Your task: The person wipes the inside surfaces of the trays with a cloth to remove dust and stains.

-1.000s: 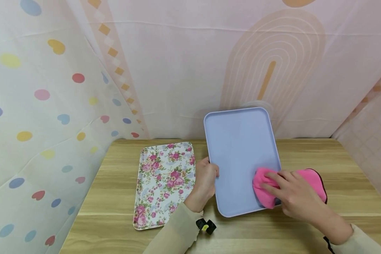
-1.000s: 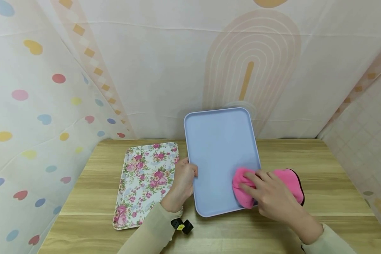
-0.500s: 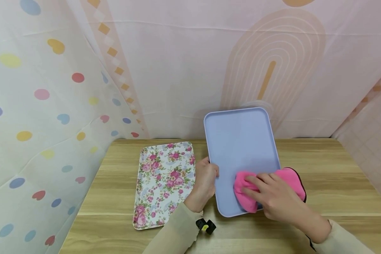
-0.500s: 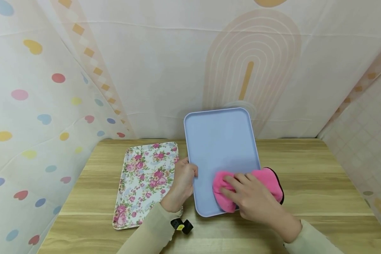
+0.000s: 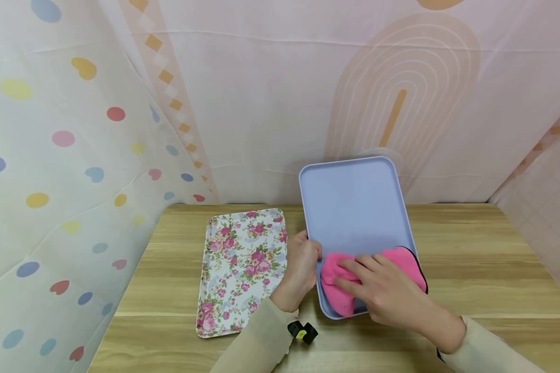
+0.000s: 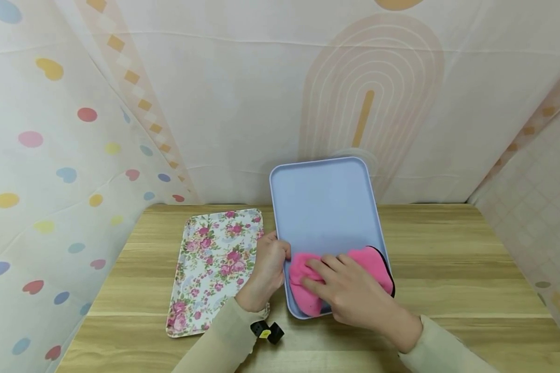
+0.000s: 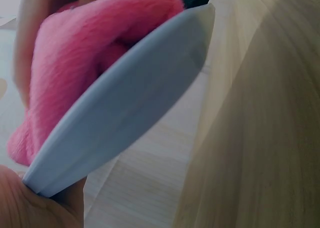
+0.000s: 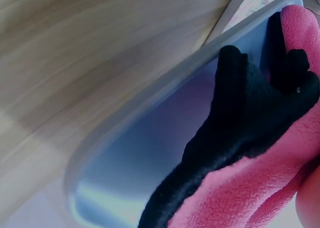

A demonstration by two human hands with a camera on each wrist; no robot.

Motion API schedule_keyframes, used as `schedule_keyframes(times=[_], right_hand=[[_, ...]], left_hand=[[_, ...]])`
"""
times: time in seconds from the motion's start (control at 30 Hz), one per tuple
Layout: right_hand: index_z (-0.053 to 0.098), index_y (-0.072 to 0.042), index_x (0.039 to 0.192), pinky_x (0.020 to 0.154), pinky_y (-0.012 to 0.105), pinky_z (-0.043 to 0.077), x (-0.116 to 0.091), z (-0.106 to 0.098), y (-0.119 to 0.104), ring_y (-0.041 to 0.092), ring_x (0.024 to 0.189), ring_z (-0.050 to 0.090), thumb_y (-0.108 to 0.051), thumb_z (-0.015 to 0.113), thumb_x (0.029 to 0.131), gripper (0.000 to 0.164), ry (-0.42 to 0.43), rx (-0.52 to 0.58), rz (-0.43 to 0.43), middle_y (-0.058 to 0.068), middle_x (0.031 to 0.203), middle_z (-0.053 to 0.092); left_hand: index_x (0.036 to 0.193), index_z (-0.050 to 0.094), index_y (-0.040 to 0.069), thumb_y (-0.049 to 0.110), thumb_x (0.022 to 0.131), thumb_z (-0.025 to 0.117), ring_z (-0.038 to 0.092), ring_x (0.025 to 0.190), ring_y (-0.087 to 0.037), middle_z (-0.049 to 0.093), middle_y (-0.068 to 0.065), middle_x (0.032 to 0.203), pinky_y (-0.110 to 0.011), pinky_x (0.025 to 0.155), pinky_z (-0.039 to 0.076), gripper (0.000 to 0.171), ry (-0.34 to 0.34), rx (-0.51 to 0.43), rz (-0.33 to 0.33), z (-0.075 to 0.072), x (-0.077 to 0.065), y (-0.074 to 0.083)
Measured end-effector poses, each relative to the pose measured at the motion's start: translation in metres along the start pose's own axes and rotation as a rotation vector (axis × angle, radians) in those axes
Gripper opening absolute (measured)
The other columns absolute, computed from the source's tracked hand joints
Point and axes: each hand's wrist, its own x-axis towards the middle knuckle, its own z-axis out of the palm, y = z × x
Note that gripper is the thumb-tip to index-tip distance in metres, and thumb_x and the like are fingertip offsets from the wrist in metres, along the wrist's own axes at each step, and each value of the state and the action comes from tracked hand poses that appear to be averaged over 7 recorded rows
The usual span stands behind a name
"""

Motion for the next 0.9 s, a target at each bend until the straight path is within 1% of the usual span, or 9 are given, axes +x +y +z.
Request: schedule_keyframes(times=[0.2, 0.3, 0.4, 0.47, 0.53, 0.63, 0.7, 0.77, 0.9], right_hand=[[0.074, -0.020, 0.124, 0.073, 0.038, 0.048, 0.006, -0.002, 0.001, 0.030, 0.100, 0.060, -0.002, 0.040, 0.078, 0.060, -0.050, 0.009, 0.055, 0.010, 0.129, 0.066], [0.075, -0.019, 0.124, 0.071, 0.038, 0.048, 0.007, -0.001, 0.004, 0.031, 0.098, 0.060, 0.000, 0.047, 0.073, 0.061, -0.028, 0.012, 0.056, 0.011, 0.130, 0.067], [0.074, -0.018, 0.124, 0.071, 0.040, 0.049, 0.007, -0.001, 0.007, 0.031, 0.098, 0.061, 0.002, 0.056, 0.069, 0.062, -0.006, 0.013, 0.050, 0.011, 0.129, 0.067], [0.074, -0.017, 0.124, 0.071, 0.041, 0.050, 0.007, 0.000, 0.010, 0.032, 0.097, 0.061, 0.004, 0.062, 0.066, 0.062, 0.004, 0.010, 0.051, 0.011, 0.129, 0.066], [0.074, -0.017, 0.124, 0.073, 0.042, 0.050, 0.008, -0.001, 0.012, 0.032, 0.099, 0.060, 0.004, 0.066, 0.065, 0.063, -0.003, 0.008, 0.059, 0.011, 0.130, 0.066], [0.074, -0.017, 0.124, 0.074, 0.043, 0.050, 0.009, -0.001, 0.016, 0.032, 0.099, 0.060, 0.004, 0.068, 0.063, 0.065, -0.001, 0.010, 0.068, 0.012, 0.130, 0.066], [0.074, -0.016, 0.124, 0.075, 0.044, 0.050, 0.011, -0.001, 0.019, 0.033, 0.100, 0.060, 0.006, 0.067, 0.063, 0.066, 0.002, 0.014, 0.074, 0.012, 0.130, 0.066], [0.075, -0.016, 0.125, 0.075, 0.044, 0.050, 0.012, -0.002, 0.022, 0.033, 0.100, 0.059, 0.006, 0.066, 0.063, 0.066, 0.005, 0.017, 0.078, 0.012, 0.130, 0.066], [0.075, -0.016, 0.124, 0.075, 0.045, 0.050, 0.016, -0.001, 0.026, 0.034, 0.100, 0.059, 0.006, 0.064, 0.066, 0.063, 0.011, 0.014, 0.084, 0.013, 0.130, 0.066]], left_hand=[[0.109, 0.069, -0.017, -0.015, 0.059, 0.034, 0.062, 0.081, -0.020, 0.070, -0.011, 0.087, -0.026, 0.066, 0.049, 0.061, -0.020, 0.000, 0.006, 0.000, -0.001, -0.001], [0.113, 0.069, -0.017, -0.015, 0.061, 0.034, 0.063, 0.085, -0.020, 0.071, -0.012, 0.090, -0.027, 0.070, 0.050, 0.063, -0.023, 0.012, 0.003, -0.001, -0.001, -0.002], [0.111, 0.069, -0.017, -0.015, 0.060, 0.035, 0.061, 0.083, -0.019, 0.069, -0.010, 0.085, -0.026, 0.066, 0.047, 0.062, -0.011, 0.021, 0.006, 0.000, -0.001, -0.002], [0.109, 0.069, -0.017, -0.015, 0.058, 0.035, 0.058, 0.077, -0.019, 0.066, -0.009, 0.080, -0.026, 0.060, 0.042, 0.061, -0.004, 0.027, 0.010, 0.000, 0.000, -0.002], [0.106, 0.069, -0.018, -0.015, 0.057, 0.035, 0.057, 0.076, -0.019, 0.066, -0.009, 0.080, -0.026, 0.057, 0.040, 0.060, -0.001, 0.030, 0.013, 0.000, 0.000, -0.002], [0.107, 0.070, -0.018, -0.015, 0.055, 0.036, 0.058, 0.079, -0.019, 0.068, -0.011, 0.085, -0.026, 0.056, 0.040, 0.061, -0.007, 0.037, 0.010, 0.000, -0.001, -0.002], [0.109, 0.070, -0.017, -0.015, 0.055, 0.037, 0.059, 0.084, -0.021, 0.070, -0.013, 0.090, -0.027, 0.059, 0.042, 0.063, -0.016, 0.040, 0.008, 0.000, -0.001, -0.002], [0.111, 0.069, -0.017, -0.015, 0.055, 0.037, 0.059, 0.085, -0.021, 0.069, -0.013, 0.092, -0.027, 0.060, 0.042, 0.065, -0.026, 0.042, 0.007, 0.000, -0.001, -0.001], [0.112, 0.069, -0.017, -0.015, 0.056, 0.036, 0.055, 0.076, -0.020, 0.066, -0.010, 0.087, -0.027, 0.057, 0.038, 0.065, -0.038, 0.041, 0.007, -0.001, -0.001, -0.001]])
